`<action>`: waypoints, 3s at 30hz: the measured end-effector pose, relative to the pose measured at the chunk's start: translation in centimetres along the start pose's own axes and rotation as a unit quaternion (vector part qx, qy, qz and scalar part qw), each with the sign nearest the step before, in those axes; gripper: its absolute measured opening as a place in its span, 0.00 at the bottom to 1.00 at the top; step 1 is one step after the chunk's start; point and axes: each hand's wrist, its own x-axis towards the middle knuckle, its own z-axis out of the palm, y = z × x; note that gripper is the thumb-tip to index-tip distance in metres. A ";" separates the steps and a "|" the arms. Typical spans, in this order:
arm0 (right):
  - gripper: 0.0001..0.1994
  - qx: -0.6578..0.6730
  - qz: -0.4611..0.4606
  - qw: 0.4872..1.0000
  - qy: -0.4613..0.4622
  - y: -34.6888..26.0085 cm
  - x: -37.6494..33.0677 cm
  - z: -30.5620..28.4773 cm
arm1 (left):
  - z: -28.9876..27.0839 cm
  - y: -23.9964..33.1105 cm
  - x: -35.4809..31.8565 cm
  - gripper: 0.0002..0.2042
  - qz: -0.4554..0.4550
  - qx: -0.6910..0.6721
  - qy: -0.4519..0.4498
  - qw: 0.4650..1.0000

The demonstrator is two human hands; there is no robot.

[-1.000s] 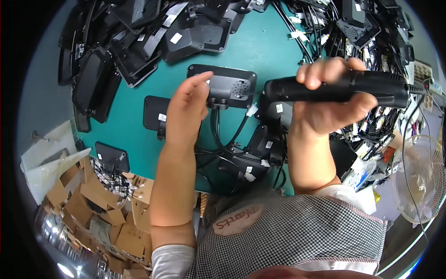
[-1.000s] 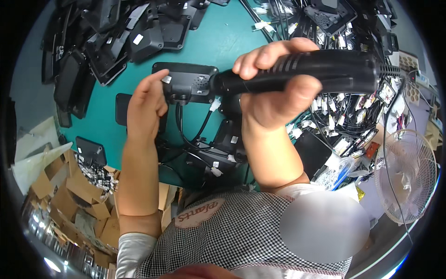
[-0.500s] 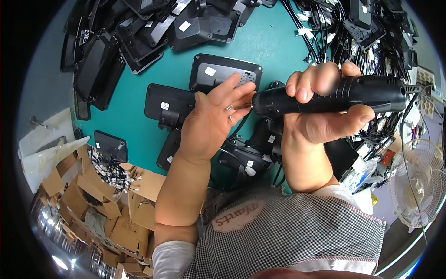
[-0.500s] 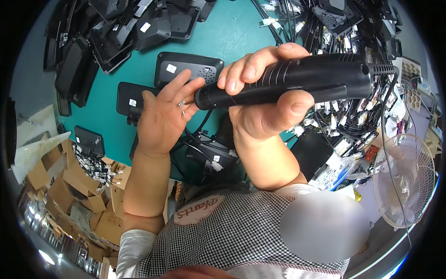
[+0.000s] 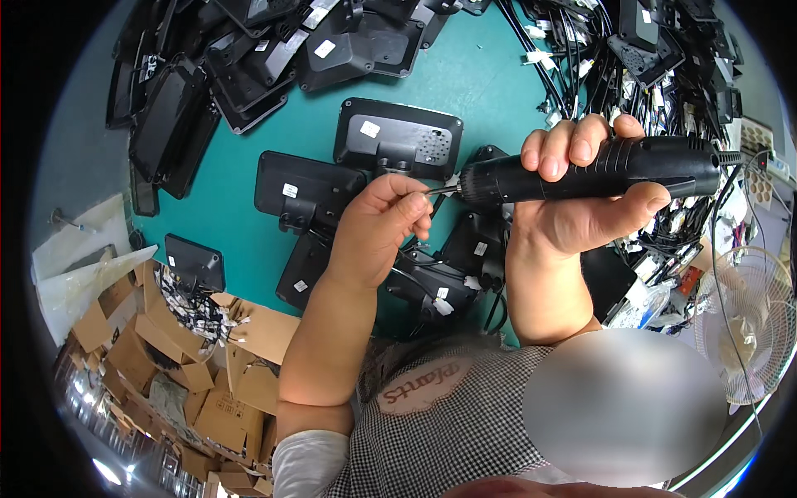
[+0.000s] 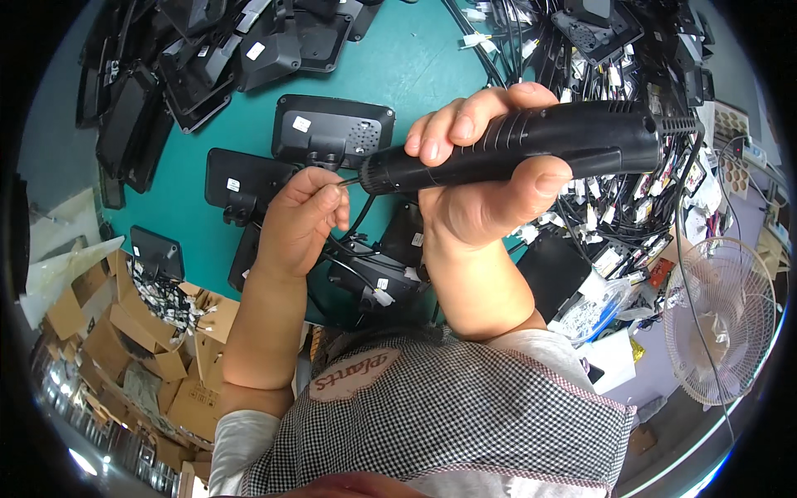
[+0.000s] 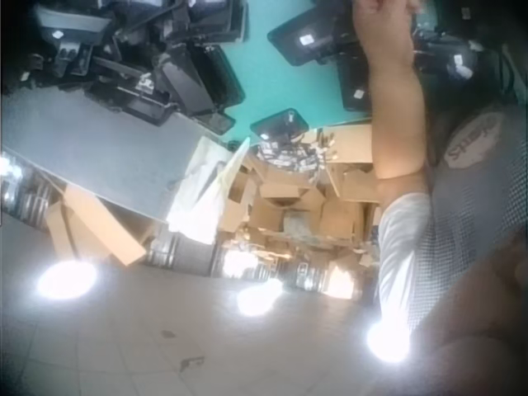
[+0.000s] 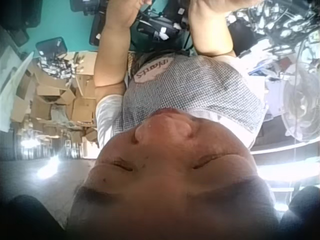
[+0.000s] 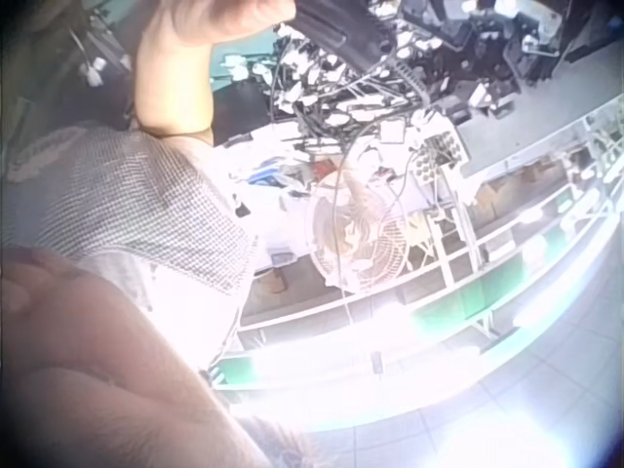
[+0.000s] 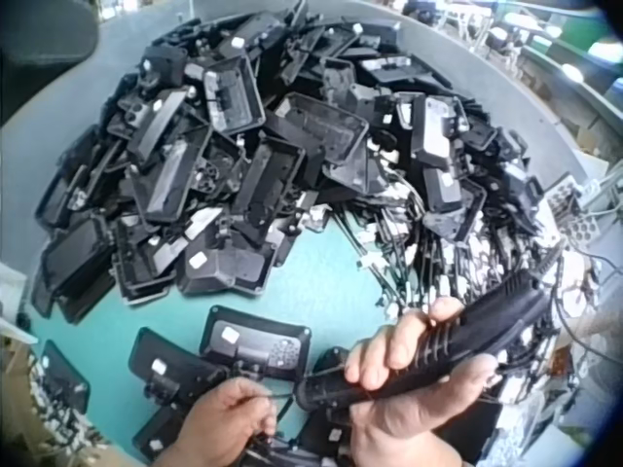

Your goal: The person uses a handheld electric screwdriver to fasten screws into the back of several small black electronic devices on a green workbench. The person picks up each device, secures it with the tool, and places it back on the table, repeating the process for multiple units.

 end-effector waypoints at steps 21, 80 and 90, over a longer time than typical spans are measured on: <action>0.32 0.035 0.055 0.998 -0.001 -2.2 0.7 -2.5 | 1.7 -1.9 0.4 0.07 0.133 0.241 -0.041 0.960; 0.26 -0.248 0.014 0.967 -0.051 2.8 -4.0 -4.3 | -0.9 0.3 1.8 0.20 0.135 0.642 0.198 0.728; 0.34 0.036 0.097 0.983 -0.153 -0.5 -0.3 0.4 | -0.5 0.9 -1.6 0.31 0.024 -0.139 0.010 0.990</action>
